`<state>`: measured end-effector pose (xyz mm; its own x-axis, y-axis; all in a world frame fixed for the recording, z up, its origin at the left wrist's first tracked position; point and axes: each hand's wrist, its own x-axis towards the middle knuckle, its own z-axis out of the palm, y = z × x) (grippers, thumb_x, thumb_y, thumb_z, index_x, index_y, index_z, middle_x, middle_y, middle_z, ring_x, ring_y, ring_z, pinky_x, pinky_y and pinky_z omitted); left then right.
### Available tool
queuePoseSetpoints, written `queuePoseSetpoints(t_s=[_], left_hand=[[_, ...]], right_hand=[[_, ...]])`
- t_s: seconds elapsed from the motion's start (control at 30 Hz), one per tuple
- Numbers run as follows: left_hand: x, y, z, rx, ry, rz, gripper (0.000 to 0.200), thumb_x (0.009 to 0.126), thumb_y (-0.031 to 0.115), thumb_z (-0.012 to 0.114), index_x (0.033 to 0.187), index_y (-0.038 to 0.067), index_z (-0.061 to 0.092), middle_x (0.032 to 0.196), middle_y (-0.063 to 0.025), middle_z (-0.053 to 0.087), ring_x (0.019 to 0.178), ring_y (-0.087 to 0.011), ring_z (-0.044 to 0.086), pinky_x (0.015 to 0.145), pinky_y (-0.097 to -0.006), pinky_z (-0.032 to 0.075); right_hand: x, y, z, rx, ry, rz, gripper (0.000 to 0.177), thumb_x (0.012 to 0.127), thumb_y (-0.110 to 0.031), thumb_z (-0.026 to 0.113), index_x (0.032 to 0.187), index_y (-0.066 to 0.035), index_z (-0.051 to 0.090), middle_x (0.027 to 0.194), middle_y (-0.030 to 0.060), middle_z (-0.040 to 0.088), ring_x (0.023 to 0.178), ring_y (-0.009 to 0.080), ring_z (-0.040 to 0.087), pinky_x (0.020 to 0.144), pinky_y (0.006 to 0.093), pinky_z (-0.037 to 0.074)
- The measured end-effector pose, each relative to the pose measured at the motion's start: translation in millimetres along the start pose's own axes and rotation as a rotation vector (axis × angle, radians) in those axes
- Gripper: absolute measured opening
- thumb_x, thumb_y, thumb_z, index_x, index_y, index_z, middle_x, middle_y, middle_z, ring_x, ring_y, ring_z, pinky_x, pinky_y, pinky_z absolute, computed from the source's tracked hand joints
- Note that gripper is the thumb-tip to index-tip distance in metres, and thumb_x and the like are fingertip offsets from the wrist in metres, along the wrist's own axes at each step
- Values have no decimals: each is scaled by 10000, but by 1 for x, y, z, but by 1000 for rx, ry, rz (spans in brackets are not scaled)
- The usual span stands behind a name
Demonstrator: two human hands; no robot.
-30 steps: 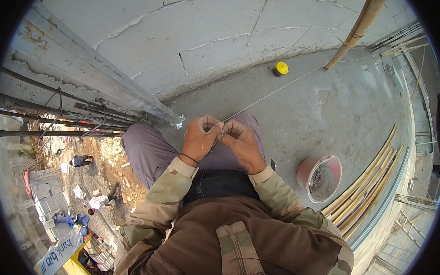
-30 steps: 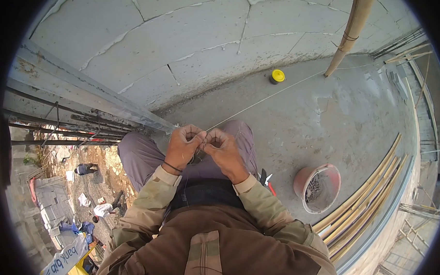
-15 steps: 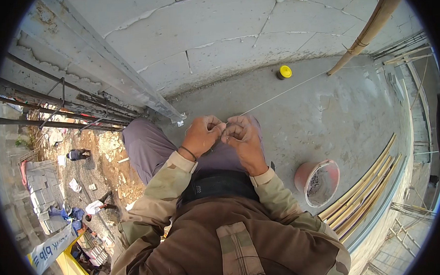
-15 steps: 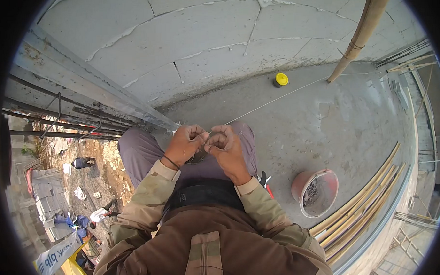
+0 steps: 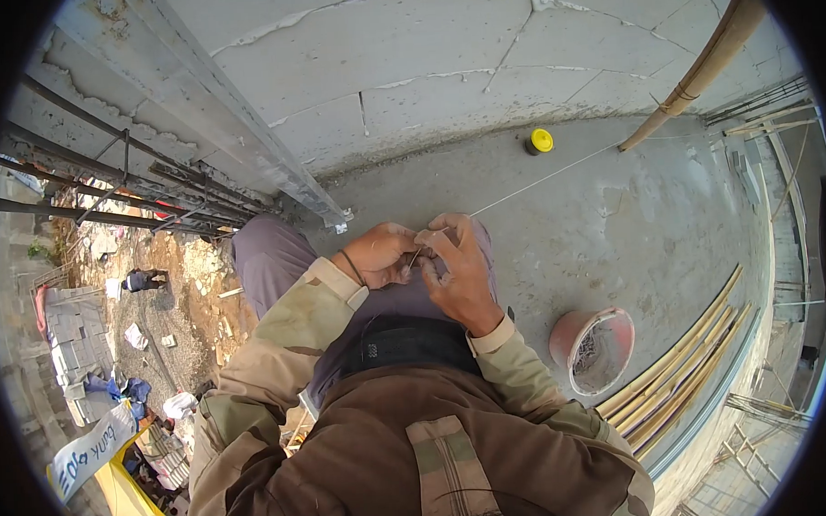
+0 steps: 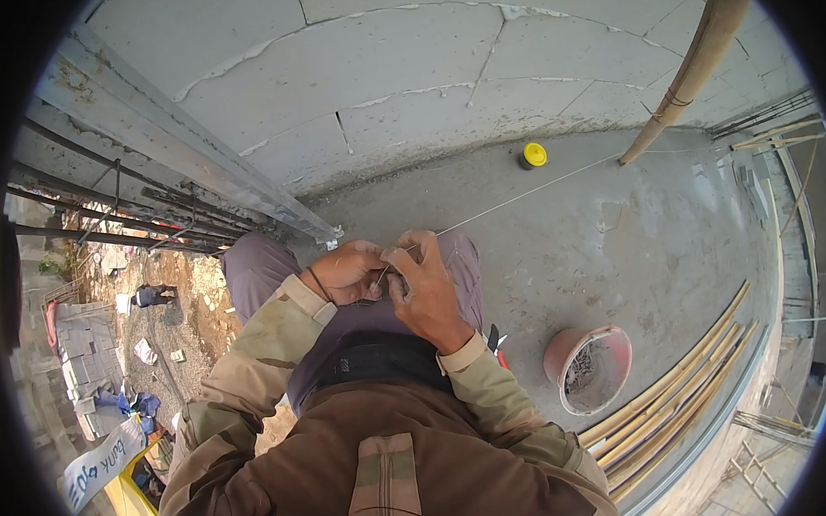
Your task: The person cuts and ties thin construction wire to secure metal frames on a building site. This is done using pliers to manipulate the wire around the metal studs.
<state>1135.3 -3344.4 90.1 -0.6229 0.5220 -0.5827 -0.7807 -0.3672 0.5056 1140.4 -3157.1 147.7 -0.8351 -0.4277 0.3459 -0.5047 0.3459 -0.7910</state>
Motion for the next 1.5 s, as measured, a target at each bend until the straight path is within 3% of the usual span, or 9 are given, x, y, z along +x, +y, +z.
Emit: queuePoseSetpoints(t_s=[0.23,0.43,0.53,0.77,0.97,1.03,1.2,1.37,1.5], left_hand=[[1,-5,4,-209,8,-5,146,1006,146,613,1064,28,678,904,-24,675,696,-101,597,558,-251,476],[0,-7,13,-402,58,-69,174,1019,194,623,1092,48,684,950,-2,673,712,-63,566,547,-201,454],[0,-7,16,-389,34,-62,193,1030,211,613,1105,49,685,964,2,673,730,-49,560,549,-177,441],[3,-13,20,-435,100,-2,167,1021,224,644,1001,68,700,898,28,650,712,-49,529,506,-192,415],[3,-15,34,-341,203,82,139,1006,229,670,978,93,685,819,38,626,669,-57,524,499,-209,372],[6,-20,38,-155,328,311,139,1007,230,670,968,96,669,826,35,625,666,-52,517,515,-218,354],[9,-29,51,-179,424,597,164,1014,234,662,949,85,644,814,37,604,664,-40,490,537,-220,343],[5,-27,59,-214,392,610,175,1013,240,666,939,83,642,765,46,590,597,-36,464,519,-211,332],[2,-22,63,-206,475,626,176,1008,245,673,939,85,645,732,38,605,571,-32,468,489,-197,321]], right_hand=[[-4,15,2,-170,82,-248,307,742,39,778,1029,-50,719,1086,128,635,810,272,684,676,376,552],[-4,21,7,-216,134,-313,297,751,75,780,1023,-30,726,1038,141,653,794,253,697,673,333,560],[-6,21,6,-226,126,-305,283,739,53,757,1001,-50,738,1030,115,665,797,266,690,673,360,553],[-5,28,14,-203,101,-359,244,761,67,731,980,-39,730,1005,120,663,792,281,669,687,370,547],[-8,20,18,-116,160,-187,95,844,33,662,911,3,601,992,172,622,910,327,638,735,395,529],[-10,18,21,-25,176,-59,79,842,30,644,888,6,584,1006,172,604,900,317,623,716,383,518],[-16,24,26,-77,249,-46,164,801,74,662,943,14,606,998,158,596,870,302,616,725,375,517],[-12,18,25,147,294,87,163,814,88,681,942,11,614,1008,116,611,839,199,628,731,317,537],[-12,35,31,531,300,263,111,861,79,674,922,3,621,999,59,623,861,116,611,710,280,534]])
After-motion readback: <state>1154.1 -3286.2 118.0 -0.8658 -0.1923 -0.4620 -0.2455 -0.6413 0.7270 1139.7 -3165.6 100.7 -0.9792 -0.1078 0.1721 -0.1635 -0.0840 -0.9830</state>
